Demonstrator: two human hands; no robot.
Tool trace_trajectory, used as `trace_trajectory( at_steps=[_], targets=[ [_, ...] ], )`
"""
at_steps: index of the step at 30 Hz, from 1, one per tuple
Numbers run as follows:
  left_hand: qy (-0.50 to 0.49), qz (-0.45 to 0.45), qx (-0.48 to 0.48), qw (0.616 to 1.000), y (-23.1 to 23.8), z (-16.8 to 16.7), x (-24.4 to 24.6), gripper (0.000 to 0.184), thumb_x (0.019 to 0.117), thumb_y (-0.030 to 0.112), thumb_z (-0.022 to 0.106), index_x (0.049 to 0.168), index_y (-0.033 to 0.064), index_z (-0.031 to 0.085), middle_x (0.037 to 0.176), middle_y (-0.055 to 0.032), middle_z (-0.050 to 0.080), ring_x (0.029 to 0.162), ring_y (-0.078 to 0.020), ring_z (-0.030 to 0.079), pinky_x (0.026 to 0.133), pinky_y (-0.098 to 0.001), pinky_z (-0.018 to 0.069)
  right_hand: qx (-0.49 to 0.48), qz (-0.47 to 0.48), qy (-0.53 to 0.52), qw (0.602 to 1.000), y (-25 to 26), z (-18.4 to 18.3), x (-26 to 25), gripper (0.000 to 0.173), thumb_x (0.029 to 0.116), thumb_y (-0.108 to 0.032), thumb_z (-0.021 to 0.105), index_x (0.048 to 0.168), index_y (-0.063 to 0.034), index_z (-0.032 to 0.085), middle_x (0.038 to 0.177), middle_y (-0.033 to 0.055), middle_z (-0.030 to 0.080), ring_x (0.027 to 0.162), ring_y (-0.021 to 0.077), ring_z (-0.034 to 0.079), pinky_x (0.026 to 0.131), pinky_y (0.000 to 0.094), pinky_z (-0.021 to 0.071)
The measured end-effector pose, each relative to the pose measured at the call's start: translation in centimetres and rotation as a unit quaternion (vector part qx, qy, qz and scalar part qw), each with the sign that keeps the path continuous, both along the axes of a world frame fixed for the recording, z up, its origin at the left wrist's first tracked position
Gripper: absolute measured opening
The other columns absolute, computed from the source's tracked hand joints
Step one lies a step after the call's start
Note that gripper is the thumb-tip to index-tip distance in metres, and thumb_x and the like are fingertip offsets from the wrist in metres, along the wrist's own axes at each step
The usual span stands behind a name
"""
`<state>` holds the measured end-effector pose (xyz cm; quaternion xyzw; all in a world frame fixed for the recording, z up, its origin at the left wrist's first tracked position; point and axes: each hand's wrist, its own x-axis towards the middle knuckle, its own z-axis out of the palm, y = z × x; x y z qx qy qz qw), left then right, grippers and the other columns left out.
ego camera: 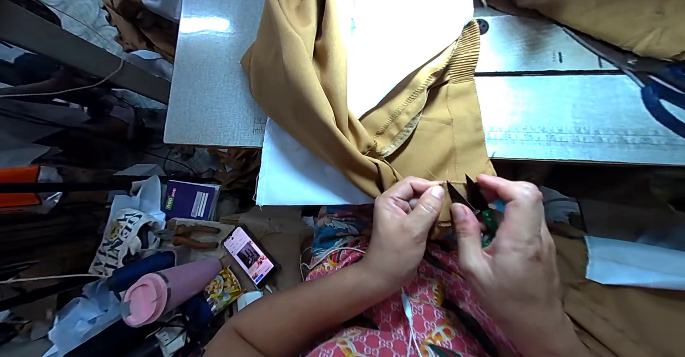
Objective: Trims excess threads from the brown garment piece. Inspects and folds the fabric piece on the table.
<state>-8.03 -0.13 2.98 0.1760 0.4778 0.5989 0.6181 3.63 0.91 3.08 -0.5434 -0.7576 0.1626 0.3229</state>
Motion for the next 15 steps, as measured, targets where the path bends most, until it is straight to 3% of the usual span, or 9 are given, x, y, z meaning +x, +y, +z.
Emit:
trace_trajectory(
  at_steps=[4,7,10,15],
  targets=[
    [0.027,0.008,0.029,0.999,-0.15,-0.57,0.15,0.017,0.0968,-0.002,0.054,0.091,0.0063,0.068,0.077,0.0020,0.068,0.070,-0.0025,0.066,0.070,-0.0206,0.0568,0.023,0.025,-0.033,0.999,0.01,0.04,-0.13,0.026,0.1036,-0.017,0.048,0.111,0.0035,0.062,0.102,0.0196,0.061,0.082,0.0219,0.063,0.064,0.0265,0.0503],
    [0.037,0.013,0.035,0.999,-0.24,-0.87,0.19,0.017,0.0969,-0.002,0.055,0.092,0.0063,0.068,0.077,0.0029,0.068,0.071,-0.0018,0.066,0.070,-0.0199,0.0564,0.028,0.037,-0.054,0.997,0.17,0.14,-0.17,0.022,0.1010,-0.010,0.050,0.106,0.0034,0.066,0.098,0.0195,0.062,0.076,0.0236,0.064,0.057,0.0282,0.0492],
    [0.030,0.010,0.032,0.999,-0.48,-0.93,0.26,0.017,0.0973,-0.002,0.053,0.094,0.0053,0.068,0.079,0.0023,0.068,0.071,-0.0018,0.066,0.071,-0.0199,0.0565,0.026,0.036,-0.065,0.997,0.45,0.21,0.24,0.022,0.1001,-0.007,0.049,0.106,0.0039,0.067,0.097,0.0205,0.063,0.077,0.0267,0.065,0.059,0.0321,0.0501],
    [0.009,0.014,-0.006,1.000,-0.22,-0.37,0.11,0.018,0.1002,0.001,0.050,0.095,0.0057,0.066,0.077,0.0008,0.067,0.072,-0.0053,0.067,0.072,-0.0239,0.0580,0.027,0.023,-0.063,0.997,-0.34,0.94,0.39,0.026,0.1014,-0.017,0.050,0.108,0.0038,0.065,0.099,0.0204,0.063,0.081,0.0245,0.064,0.062,0.0285,0.0494]
  ],
)
